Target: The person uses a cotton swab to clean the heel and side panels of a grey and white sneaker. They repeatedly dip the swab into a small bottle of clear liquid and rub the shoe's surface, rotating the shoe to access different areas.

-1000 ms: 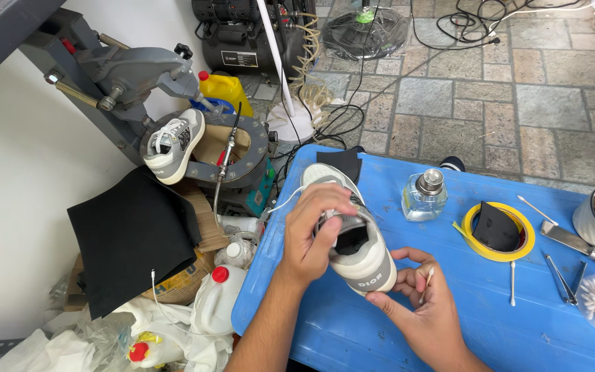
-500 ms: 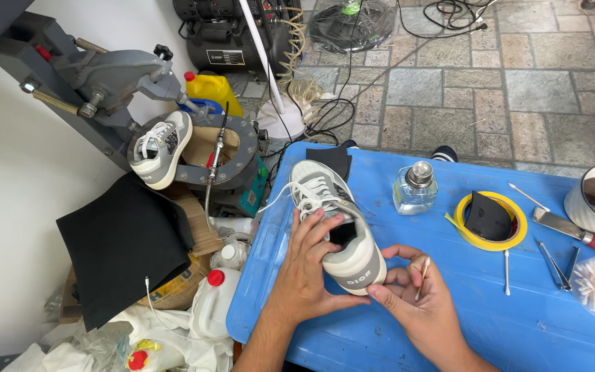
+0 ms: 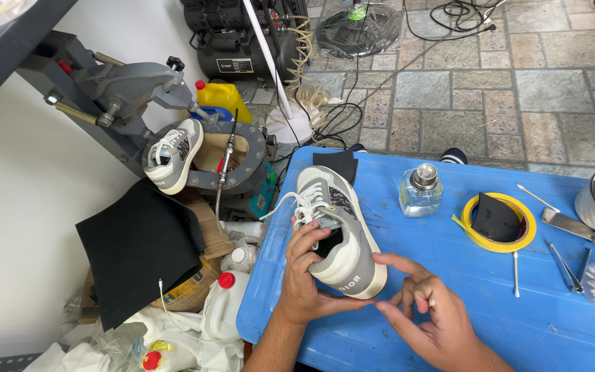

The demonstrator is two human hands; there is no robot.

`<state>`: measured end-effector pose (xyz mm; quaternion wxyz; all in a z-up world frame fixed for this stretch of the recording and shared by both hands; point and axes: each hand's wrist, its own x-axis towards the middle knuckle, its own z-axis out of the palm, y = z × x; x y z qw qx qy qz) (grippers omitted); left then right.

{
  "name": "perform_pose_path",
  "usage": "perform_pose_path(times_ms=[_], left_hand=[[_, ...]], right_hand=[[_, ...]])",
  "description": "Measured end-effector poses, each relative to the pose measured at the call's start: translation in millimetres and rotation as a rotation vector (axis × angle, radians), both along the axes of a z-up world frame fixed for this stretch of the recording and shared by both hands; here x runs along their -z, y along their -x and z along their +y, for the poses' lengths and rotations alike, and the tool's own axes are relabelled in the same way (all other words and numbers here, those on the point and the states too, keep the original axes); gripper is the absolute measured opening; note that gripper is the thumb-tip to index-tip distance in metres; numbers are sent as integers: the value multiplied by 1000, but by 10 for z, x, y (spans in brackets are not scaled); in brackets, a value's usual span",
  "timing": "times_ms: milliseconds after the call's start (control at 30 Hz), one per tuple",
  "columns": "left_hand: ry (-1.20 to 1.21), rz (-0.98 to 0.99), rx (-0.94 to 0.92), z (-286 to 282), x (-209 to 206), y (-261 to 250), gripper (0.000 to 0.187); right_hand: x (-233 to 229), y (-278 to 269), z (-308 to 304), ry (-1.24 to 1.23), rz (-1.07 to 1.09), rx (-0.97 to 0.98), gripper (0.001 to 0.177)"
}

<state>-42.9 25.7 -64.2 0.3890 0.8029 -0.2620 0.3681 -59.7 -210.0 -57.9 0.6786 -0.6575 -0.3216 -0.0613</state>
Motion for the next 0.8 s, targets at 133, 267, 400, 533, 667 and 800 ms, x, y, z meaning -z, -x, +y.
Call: perform_pose_path(times_ms=[133,267,400,533,667,800], left_hand=[[3,28,25,2,11,15,101],[-17,31,40,-4,-6,20,99],[-65,-2,26,-21,-24,8,97],[-86,26,29,-32,-15,15,93],[-147,46,44,-26,-34,19,92],[-298,69,94,-26,-171,30,88]], right_hand=[[-17,-1,-38,8,-42,-38,17],[-74,0,-14,85,-101,9,18],[-141,2,19,233,-93,67,22],[-183,48,74,212,-126,80,26],[-212,62,98,141,-149,94,24],[-233,57,70,109,-126,128,43]])
